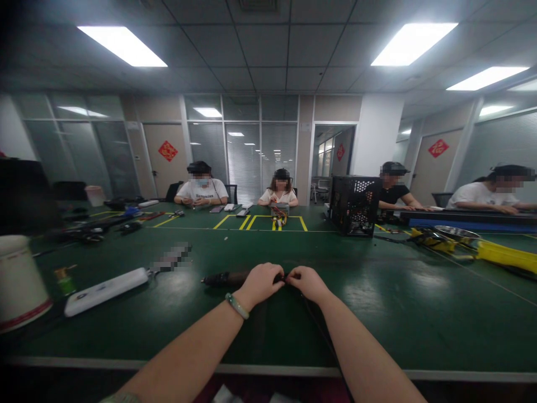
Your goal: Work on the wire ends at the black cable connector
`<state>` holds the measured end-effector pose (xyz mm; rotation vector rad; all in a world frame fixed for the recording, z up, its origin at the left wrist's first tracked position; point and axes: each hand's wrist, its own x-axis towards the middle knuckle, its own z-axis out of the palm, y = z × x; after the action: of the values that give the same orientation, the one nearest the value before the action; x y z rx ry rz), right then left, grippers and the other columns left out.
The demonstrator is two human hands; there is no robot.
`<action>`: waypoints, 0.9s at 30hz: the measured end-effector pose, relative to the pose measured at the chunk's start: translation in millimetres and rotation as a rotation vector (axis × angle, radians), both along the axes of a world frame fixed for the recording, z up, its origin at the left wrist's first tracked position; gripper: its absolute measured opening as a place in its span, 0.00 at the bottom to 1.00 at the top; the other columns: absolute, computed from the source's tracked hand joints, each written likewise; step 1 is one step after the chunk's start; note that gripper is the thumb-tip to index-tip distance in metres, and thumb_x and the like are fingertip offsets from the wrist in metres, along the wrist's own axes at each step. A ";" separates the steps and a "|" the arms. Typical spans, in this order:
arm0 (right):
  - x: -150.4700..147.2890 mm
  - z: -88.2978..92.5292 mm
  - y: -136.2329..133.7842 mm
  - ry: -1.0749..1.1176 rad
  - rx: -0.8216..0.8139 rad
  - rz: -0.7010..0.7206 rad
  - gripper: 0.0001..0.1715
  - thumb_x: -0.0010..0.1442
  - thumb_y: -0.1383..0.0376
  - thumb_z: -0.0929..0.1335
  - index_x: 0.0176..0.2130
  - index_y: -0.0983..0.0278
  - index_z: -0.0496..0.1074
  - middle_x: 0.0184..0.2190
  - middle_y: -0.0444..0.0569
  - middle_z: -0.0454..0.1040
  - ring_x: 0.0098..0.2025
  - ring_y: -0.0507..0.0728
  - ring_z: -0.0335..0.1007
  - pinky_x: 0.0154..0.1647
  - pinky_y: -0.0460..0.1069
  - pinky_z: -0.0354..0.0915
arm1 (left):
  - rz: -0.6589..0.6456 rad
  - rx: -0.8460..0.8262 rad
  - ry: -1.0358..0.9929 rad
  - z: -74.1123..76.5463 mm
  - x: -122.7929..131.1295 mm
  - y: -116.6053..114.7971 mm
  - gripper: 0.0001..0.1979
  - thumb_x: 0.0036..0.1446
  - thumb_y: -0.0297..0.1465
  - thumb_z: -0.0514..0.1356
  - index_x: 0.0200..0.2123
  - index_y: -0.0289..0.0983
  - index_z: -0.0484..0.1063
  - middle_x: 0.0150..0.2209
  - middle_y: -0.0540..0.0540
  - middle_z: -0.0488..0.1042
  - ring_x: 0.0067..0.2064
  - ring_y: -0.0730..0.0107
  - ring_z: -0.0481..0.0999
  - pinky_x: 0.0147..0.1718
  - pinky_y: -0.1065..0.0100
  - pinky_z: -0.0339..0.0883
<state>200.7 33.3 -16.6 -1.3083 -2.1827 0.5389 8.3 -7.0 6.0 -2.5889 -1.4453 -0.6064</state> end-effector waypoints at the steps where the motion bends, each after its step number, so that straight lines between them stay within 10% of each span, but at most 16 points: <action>1: 0.1 -0.3 0.5 -0.003 0.009 -0.005 0.11 0.54 0.60 0.67 0.33 0.62 0.78 0.32 0.46 0.76 0.34 0.54 0.70 0.36 0.47 0.64 | 0.010 -0.005 -0.001 -0.7 0.0 0.7 0.11 0.57 0.38 0.56 0.42 0.40 0.67 0.39 0.47 0.72 0.43 0.65 0.70 0.44 0.65 0.61; 27: 0.7 0.8 -0.5 -0.005 -0.024 -0.028 0.13 0.55 0.58 0.67 0.34 0.63 0.77 0.32 0.47 0.77 0.33 0.54 0.71 0.35 0.47 0.64 | 0.001 -0.016 -0.003 -1.2 1.7 1.0 0.08 0.59 0.33 0.52 0.41 0.41 0.68 0.40 0.47 0.72 0.43 0.66 0.70 0.44 0.65 0.61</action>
<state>201.5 32.8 -15.8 -1.3515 -2.1646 0.5529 10.0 -6.0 4.8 -2.6001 -1.4590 -0.6013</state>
